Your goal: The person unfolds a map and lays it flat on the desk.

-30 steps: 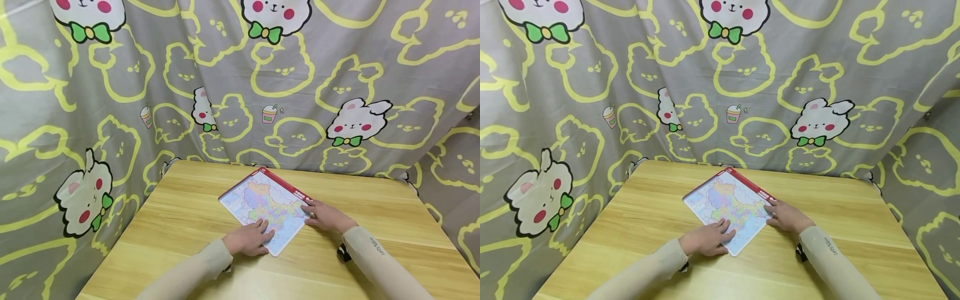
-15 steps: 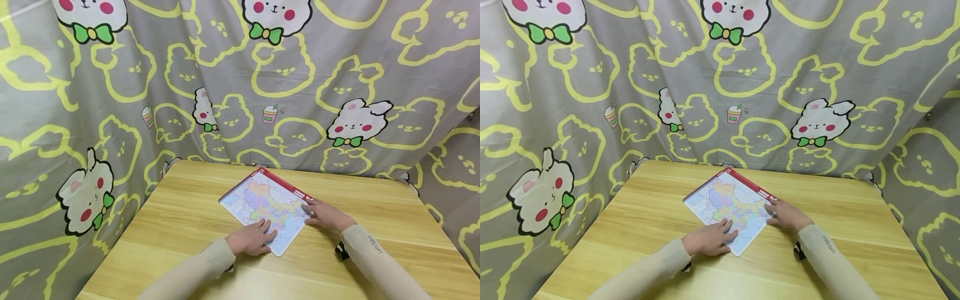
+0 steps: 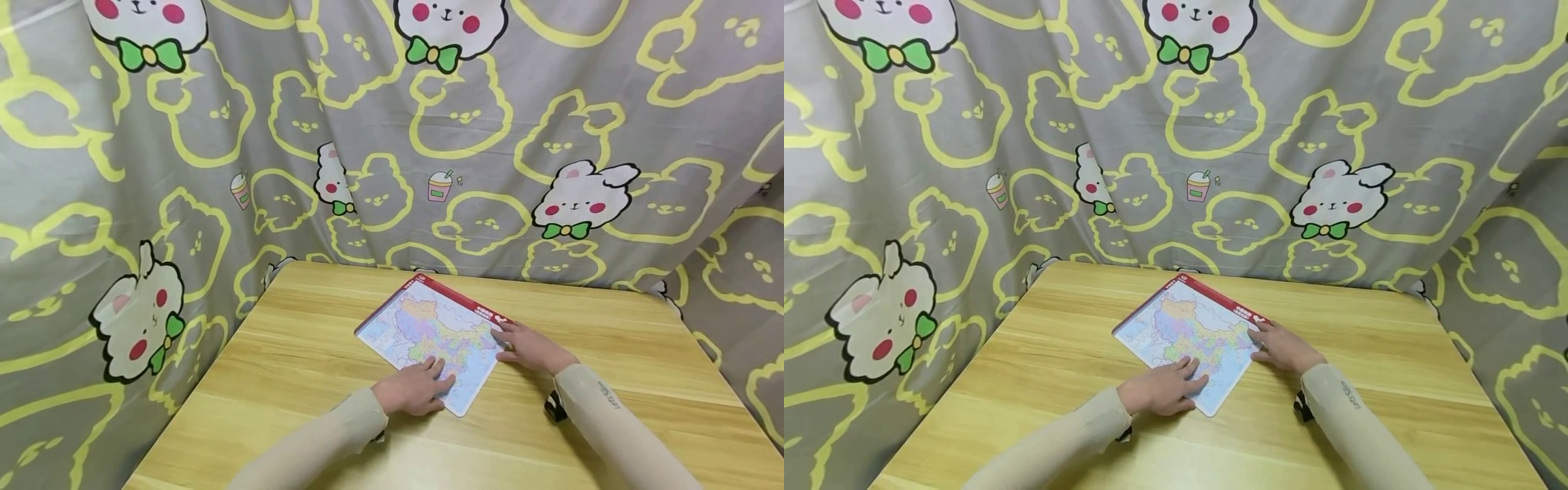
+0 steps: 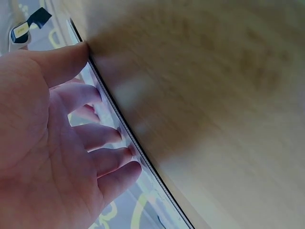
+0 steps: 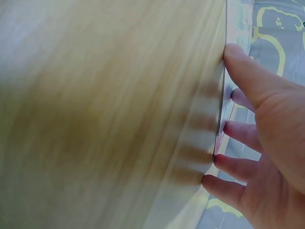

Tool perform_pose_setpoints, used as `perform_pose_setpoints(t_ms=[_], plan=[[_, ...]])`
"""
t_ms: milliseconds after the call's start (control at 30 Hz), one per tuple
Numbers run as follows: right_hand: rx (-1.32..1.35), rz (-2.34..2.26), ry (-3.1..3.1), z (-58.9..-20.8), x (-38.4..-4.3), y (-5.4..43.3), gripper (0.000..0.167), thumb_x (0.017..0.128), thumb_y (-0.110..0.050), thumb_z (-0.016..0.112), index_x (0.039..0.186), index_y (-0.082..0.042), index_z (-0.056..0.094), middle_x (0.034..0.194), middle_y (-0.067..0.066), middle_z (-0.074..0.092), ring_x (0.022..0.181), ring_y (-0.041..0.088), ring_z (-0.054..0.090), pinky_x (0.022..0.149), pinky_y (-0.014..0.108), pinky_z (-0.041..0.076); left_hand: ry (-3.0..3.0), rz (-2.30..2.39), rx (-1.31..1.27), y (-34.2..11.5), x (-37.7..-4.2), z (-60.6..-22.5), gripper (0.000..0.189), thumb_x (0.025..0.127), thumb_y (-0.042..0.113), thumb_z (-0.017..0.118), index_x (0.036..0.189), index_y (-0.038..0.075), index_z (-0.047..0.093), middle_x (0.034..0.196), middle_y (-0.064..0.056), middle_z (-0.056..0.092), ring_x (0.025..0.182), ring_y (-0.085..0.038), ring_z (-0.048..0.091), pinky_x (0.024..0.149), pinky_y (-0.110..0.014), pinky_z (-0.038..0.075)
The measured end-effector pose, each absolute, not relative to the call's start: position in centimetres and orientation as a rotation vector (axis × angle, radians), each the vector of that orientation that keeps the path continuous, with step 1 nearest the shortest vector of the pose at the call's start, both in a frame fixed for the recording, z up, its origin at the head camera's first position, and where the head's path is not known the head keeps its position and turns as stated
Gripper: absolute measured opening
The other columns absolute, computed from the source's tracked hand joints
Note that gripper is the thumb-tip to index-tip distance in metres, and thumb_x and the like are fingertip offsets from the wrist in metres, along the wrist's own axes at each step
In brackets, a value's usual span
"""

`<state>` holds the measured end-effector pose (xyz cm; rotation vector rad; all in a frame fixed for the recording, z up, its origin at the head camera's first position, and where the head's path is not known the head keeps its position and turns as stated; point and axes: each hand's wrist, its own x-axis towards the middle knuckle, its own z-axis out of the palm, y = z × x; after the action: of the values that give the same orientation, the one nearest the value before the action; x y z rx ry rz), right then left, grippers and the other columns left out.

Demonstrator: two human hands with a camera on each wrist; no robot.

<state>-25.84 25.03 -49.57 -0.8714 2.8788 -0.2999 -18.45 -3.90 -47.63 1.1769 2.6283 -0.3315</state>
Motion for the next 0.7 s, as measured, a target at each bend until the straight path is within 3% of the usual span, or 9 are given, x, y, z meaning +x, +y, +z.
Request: perform_pose_setpoints(t_ms=[700], plan=[[-0.834, -0.257, 2.889, -49.4, -26.7, 25.0, 0.054, 0.092, -0.034, 0.06, 0.133, 0.001, 0.053, 0.138, 0.029, 0.041, 0.124, 0.054, 0.036, 0.098, 0.061, 0.034, 2.623, -0.348, 1.194, -2.7, -18.8, -47.9, 0.053, 0.099, 0.044, 0.041, 0.149, 0.031, 0.03, 0.154, -0.006, 0.026, 0.139, -0.023, 0.025, 0.109, -0.029, 0.027]])
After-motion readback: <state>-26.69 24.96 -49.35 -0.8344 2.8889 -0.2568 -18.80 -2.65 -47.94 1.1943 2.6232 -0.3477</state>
